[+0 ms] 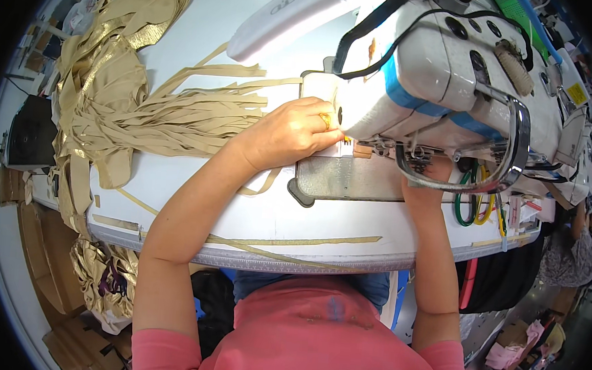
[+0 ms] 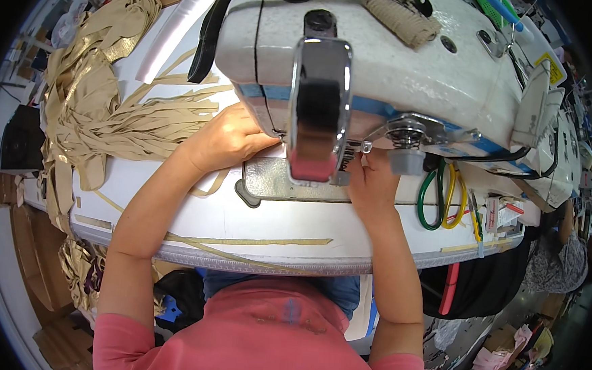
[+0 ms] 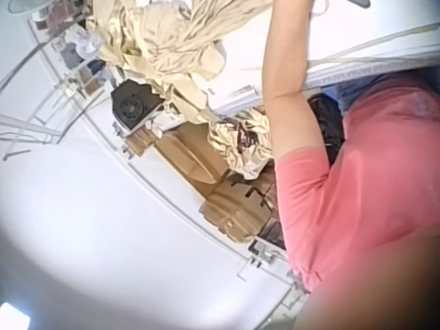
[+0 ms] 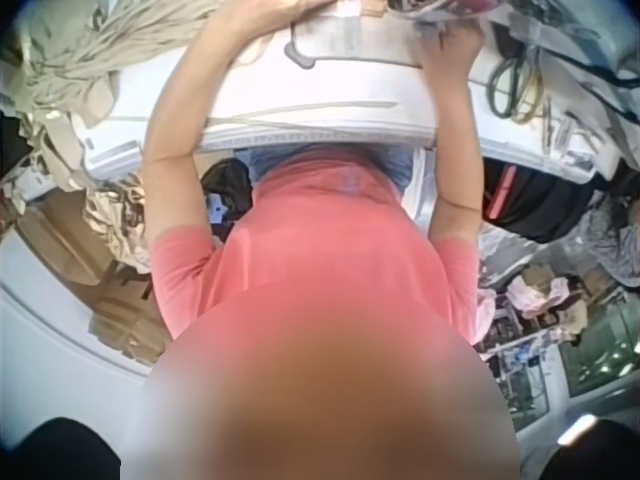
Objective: The user is sewing fabric strips using an industrial sewing machine in a production environment.
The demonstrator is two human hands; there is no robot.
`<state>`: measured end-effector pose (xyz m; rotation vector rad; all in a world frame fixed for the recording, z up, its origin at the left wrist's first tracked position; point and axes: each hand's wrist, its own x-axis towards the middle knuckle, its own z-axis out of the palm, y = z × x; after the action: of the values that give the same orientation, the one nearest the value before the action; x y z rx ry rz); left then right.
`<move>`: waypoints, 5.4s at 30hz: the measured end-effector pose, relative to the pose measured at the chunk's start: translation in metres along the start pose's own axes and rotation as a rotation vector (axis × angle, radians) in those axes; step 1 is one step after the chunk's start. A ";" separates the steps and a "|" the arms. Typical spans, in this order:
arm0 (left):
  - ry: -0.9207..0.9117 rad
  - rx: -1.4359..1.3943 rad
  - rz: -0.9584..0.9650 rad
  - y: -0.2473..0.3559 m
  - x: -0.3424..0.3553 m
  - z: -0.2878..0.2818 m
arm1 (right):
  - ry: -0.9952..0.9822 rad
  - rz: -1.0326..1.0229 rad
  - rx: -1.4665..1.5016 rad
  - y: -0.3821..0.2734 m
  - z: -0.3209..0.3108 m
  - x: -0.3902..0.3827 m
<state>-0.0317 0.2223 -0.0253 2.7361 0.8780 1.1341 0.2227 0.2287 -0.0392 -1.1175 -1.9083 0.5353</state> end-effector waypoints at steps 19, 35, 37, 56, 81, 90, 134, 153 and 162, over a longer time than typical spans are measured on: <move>0.025 -0.011 -0.012 -0.002 -0.002 0.003 | -0.068 -0.134 -0.145 0.011 -0.003 -0.003; -0.056 0.034 -0.008 0.001 0.002 -0.005 | -0.040 -0.213 -0.228 0.018 -0.001 -0.003; -0.055 0.033 -0.019 0.000 0.003 -0.005 | -0.024 -0.213 -0.268 0.018 0.000 -0.004; -0.013 0.029 -0.055 0.000 0.001 0.004 | -0.016 -0.157 -0.179 0.024 0.003 0.001; -0.033 0.300 -0.592 -0.082 0.026 -0.144 | -0.049 -0.005 0.202 0.041 0.014 -0.007; -0.285 0.401 -0.951 -0.034 -0.117 -0.259 | 0.013 -0.067 0.106 0.030 0.013 -0.004; 0.163 -0.451 -1.041 0.146 -0.060 -0.093 | -0.564 0.016 0.628 -0.128 0.029 -0.031; 0.492 -0.145 -0.732 0.160 -0.061 -0.060 | -0.548 0.251 1.028 -0.136 0.037 -0.039; 0.500 -0.180 -0.730 0.162 -0.062 -0.061 | -0.605 0.121 0.879 -0.138 0.028 -0.033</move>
<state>-0.0294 0.0446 0.0207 1.7289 1.5486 1.5973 0.1386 0.1311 0.0271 -0.4995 -1.7390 1.7249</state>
